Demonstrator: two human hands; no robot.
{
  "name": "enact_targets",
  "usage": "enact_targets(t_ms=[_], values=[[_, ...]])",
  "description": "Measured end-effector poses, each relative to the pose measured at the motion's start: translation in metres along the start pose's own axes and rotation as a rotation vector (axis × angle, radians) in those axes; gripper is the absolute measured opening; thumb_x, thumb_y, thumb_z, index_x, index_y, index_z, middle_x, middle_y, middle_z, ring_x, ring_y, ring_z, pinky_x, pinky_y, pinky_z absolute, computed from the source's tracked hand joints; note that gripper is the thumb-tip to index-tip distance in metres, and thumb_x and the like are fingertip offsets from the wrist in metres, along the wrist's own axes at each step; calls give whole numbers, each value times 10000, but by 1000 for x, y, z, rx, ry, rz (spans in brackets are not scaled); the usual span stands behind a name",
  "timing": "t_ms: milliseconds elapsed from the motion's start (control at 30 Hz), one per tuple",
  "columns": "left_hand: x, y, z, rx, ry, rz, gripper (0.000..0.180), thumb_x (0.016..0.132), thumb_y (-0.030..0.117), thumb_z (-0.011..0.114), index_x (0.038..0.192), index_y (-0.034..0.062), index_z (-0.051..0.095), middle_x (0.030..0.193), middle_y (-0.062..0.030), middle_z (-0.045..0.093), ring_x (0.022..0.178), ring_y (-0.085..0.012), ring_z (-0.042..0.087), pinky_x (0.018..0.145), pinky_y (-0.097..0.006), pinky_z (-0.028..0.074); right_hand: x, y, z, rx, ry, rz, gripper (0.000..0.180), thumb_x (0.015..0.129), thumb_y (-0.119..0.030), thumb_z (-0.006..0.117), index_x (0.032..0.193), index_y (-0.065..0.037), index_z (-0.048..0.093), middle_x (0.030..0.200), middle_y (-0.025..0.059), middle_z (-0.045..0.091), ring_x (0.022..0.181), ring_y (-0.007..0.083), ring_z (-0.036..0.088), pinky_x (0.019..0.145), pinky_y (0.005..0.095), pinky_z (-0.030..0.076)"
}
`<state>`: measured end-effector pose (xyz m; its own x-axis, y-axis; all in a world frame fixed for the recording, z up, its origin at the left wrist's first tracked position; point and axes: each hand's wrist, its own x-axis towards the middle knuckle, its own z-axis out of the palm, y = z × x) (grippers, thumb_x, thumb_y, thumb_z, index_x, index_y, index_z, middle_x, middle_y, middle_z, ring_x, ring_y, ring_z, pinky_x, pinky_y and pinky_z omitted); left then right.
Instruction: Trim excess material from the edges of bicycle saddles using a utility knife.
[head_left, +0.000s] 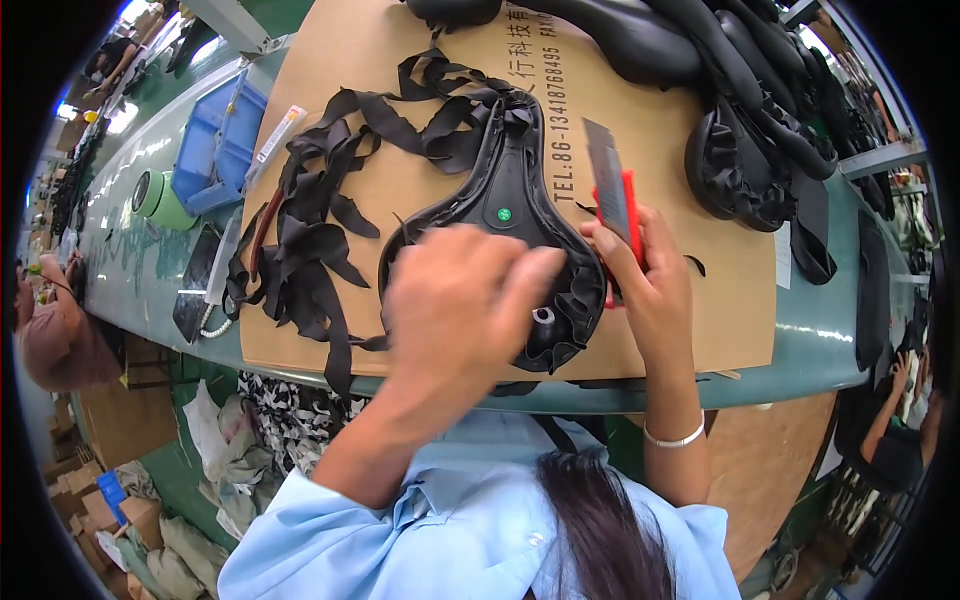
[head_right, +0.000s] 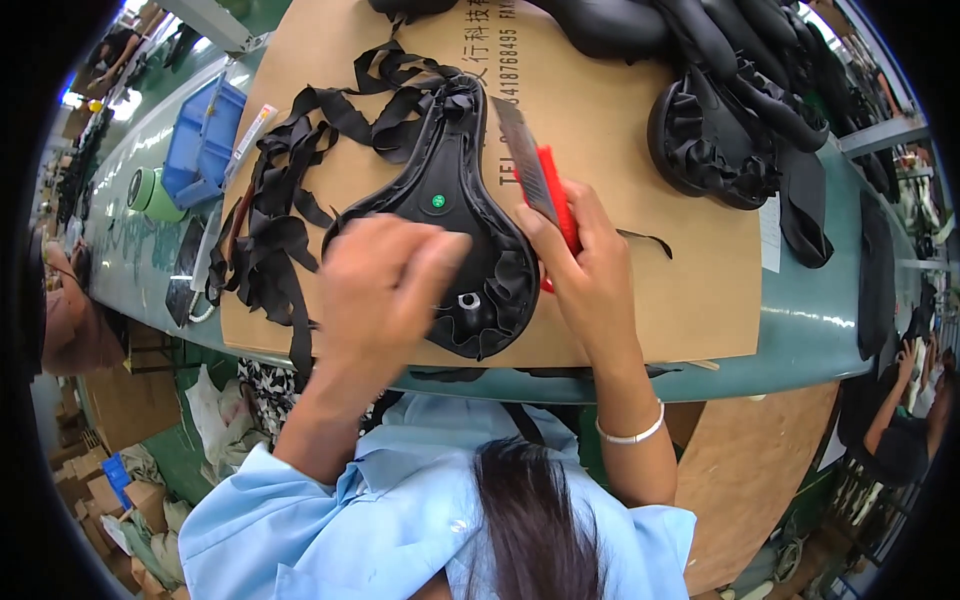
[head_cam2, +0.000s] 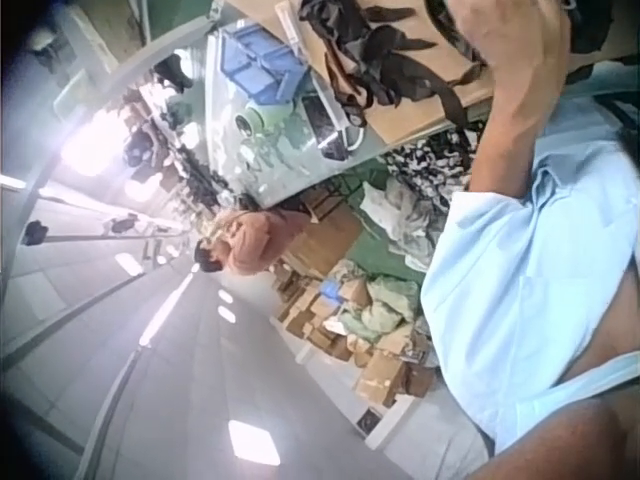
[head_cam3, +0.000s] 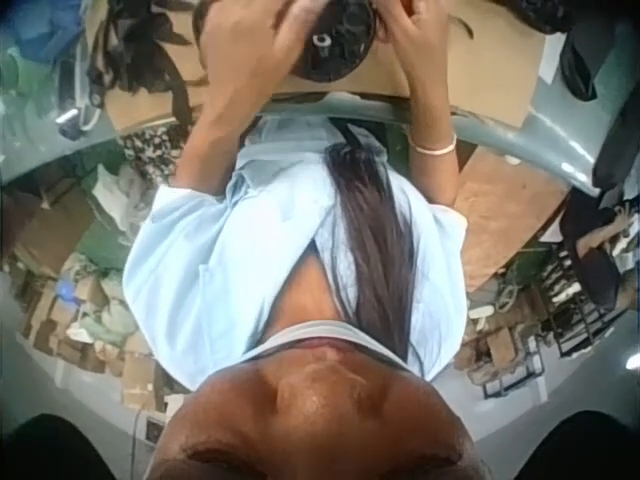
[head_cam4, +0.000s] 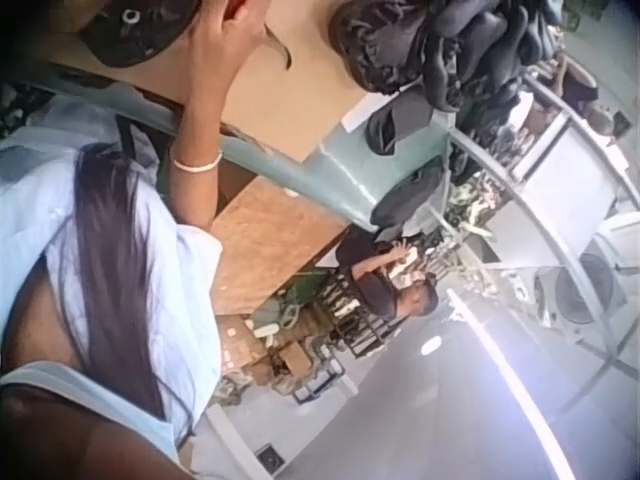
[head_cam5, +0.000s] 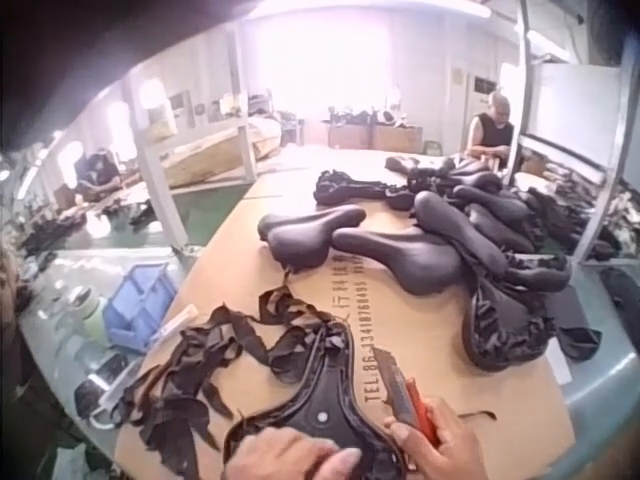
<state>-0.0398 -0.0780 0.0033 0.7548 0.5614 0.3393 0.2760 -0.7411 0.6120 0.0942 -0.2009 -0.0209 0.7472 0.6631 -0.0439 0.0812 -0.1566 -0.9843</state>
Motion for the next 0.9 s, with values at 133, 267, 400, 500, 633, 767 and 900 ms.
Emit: enact_targets(t_ms=[133, 267, 400, 500, 633, 767, 900], values=[[-3, 5, 34, -127, -279, 7, 238, 849, 248, 666, 795, 18, 633, 717, -82, 526, 714, -245, 499, 687, -354, 361, -42, -17, -21, -272, 99, 43, 337, 917, -104, 596, 1238, -18, 542, 866, 91, 645, 665, 158, 604, 643, 253, 494], [-12, -1, 38, -302, -145, 39, 147, 803, 127, 636, 688, 49, 588, 695, -63, 484, 708, -233, 468, 681, -362, 332, -77, -13, -36, -679, 90, -409, 574, 853, 41, 588, 1397, -92, 464, 827, 133, 637, 620, 250, 614, 586, 317, 494], [-15, -3, 42, -309, -124, 32, 134, 784, 99, 618, 669, 47, 576, 686, -63, 463, 701, -232, 455, 678, -365, 329, -81, -48, -32, -924, -148, -212, 522, 871, 19, 567, 1376, -96, 495, 792, 104, 611, 644, 226, 602, 598, 310, 467], [-17, -4, 46, -323, -83, 27, 137, 772, 75, 603, 648, 40, 554, 676, -61, 439, 687, -231, 436, 676, -361, 325, -76, -55, -20, -1180, -269, -166, 575, 825, 25, 589, 1371, -138, 516, 711, 104, 542, 582, 260, 557, 552, 362, 450], [-14, -10, 40, -495, 100, -102, 166, 797, 21, 566, 644, 18, 501, 666, -84, 403, 693, -227, 402, 637, -373, 332, -102, -50, -11, -1291, -179, -168, 703, 777, -8, 581, 1435, -213, 446, 614, 75, 387, 455, 226, 484, 438, 372, 410], [-25, -7, 46, -802, 336, -191, 127, 904, 25, 500, 788, -21, 475, 770, 14, 364, 710, -70, 340, 602, -241, 288, -133, -33, 15, -976, 38, -21, 743, 772, 20, 589, 1460, -193, 403, 632, 84, 436, 460, 232, 507, 433, 374, 415], [-18, 2, 24, -1074, 184, -511, 84, 964, 93, 501, 925, 22, 520, 857, 42, 414, 780, -46, 368, 693, -184, 299, -103, -35, -4, -1068, -49, -39, 606, 848, 26, 567, 1409, -178, 464, 802, 160, 606, 644, 328, 599, 596, 426, 468]])
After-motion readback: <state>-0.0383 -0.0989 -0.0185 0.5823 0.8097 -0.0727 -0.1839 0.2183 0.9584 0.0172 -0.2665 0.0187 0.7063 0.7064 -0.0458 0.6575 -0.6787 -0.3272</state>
